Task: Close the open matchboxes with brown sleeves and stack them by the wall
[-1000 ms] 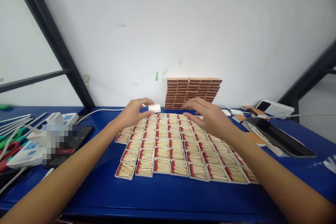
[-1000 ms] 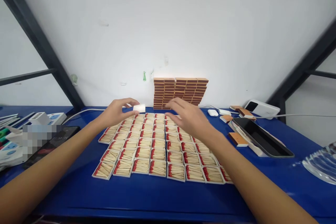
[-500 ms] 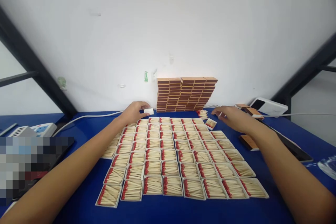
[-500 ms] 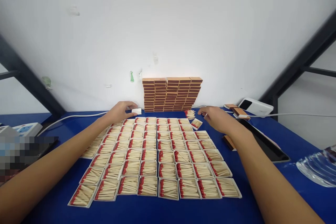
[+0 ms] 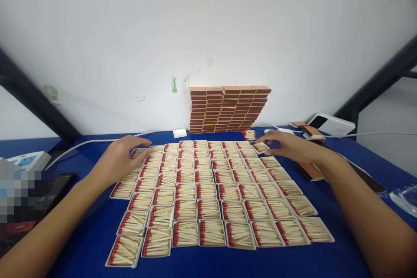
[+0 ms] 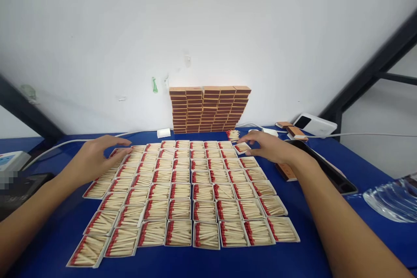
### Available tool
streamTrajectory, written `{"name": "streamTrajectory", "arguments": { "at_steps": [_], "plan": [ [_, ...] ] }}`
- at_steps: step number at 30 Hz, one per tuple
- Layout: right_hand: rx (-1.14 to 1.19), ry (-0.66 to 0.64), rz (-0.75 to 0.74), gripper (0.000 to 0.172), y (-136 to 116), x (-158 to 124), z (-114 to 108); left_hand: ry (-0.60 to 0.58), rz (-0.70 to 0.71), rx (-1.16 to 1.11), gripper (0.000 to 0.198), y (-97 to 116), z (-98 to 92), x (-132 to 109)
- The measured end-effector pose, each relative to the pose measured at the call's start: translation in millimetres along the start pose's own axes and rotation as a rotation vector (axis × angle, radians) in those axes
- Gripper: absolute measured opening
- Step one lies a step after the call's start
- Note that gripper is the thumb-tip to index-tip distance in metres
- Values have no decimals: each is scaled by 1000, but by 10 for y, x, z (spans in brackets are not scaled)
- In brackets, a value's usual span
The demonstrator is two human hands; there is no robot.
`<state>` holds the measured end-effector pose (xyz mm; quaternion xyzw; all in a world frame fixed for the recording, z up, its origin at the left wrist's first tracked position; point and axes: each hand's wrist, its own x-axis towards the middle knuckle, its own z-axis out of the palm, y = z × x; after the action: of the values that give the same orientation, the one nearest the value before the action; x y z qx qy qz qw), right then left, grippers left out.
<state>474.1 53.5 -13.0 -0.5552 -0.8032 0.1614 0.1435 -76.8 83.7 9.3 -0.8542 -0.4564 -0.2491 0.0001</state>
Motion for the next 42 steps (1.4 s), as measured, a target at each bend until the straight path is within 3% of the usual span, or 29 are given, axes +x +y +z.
{"name": "streamTrajectory", "arguments": {
  "at_steps": [3, 14, 34, 42],
  "plan": [
    [-2, 3, 29, 58, 25, -5, 12, 23, 25, 25, 46, 27, -50, -106],
    [-63, 59, -66, 48, 24, 7, 65, 69, 237, 77, 30, 95, -10, -128],
    [-140, 181, -76, 44, 15, 140, 133, 55, 251, 114, 33, 94, -6, -142],
    [-237, 380, 2, 38, -23, 266, 213, 31, 212, 108, 42, 175, -19, -118]
  ]
}}
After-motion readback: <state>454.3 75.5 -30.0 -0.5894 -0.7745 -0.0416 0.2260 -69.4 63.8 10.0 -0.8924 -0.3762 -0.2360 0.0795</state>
